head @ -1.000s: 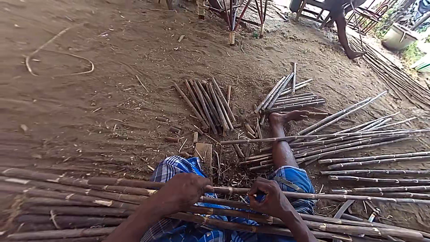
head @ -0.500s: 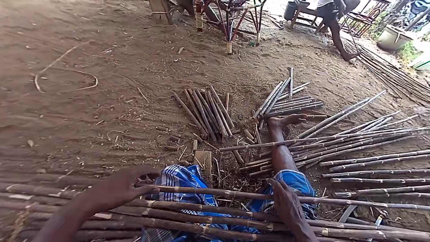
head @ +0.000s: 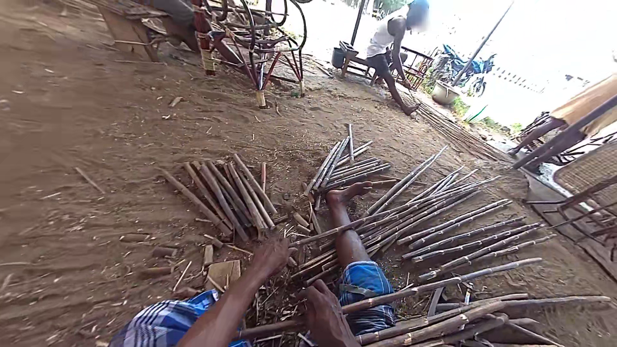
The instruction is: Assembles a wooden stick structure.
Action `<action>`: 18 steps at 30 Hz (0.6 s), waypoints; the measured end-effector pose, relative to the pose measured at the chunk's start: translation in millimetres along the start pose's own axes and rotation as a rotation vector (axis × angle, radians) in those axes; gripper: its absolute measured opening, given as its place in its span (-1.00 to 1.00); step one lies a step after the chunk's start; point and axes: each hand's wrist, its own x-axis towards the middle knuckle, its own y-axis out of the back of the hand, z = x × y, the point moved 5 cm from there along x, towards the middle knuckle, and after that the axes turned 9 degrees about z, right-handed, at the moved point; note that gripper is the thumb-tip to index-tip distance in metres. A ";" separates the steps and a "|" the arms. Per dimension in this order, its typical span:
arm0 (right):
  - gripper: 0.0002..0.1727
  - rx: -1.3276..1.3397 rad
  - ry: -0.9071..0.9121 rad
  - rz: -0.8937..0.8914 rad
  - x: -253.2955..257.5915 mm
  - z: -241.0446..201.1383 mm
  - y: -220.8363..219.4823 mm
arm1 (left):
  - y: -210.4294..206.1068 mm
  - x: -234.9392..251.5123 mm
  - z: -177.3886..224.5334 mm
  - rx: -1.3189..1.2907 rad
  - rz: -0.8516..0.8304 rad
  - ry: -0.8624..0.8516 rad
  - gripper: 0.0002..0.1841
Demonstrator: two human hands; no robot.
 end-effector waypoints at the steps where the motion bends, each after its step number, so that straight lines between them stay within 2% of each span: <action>1: -0.66 0.025 0.033 0.068 -1.6 0.9 2.0 | 6.7 -10.6 -1.5 -0.002 0.068 0.002 -0.36; 3: -0.67 0.009 0.120 0.276 -5.8 -1.5 10.0 | 27.3 -40.4 -15.7 0.031 0.205 0.014 -0.28; 5: -0.63 -0.104 0.226 0.496 -11.8 -12.1 22.8 | 48.6 -80.1 -55.0 0.063 0.298 0.031 -0.23; 8: -0.42 -0.316 0.333 0.705 -5.4 -31.3 37.9 | 77.9 -154.7 -151.0 0.060 0.389 0.093 -0.30; 10: -0.21 -0.432 0.352 0.704 9.7 -33.0 40.6 | 83.1 -204.0 -219.4 0.043 0.495 0.041 -0.37; 12: -0.13 -0.516 0.375 0.550 22.8 -24.4 31.1 | 74.2 -244.9 -280.6 0.097 0.584 -0.013 -0.38; 14: -0.22 -0.547 0.379 0.204 32.1 -8.1 4.1 | 65.9 -276.8 -323.4 0.153 0.648 0.001 -0.33; 16: -0.21 -0.513 0.330 -0.150 33.2 3.7 -23.3 | 58.1 -295.5 -346.2 0.148 0.670 0.135 -0.34; 18: -0.23 -0.456 0.310 -0.273 37.3 -6.1 -29.9 | 55.7 -305.8 -353.2 0.120 0.710 0.401 -0.26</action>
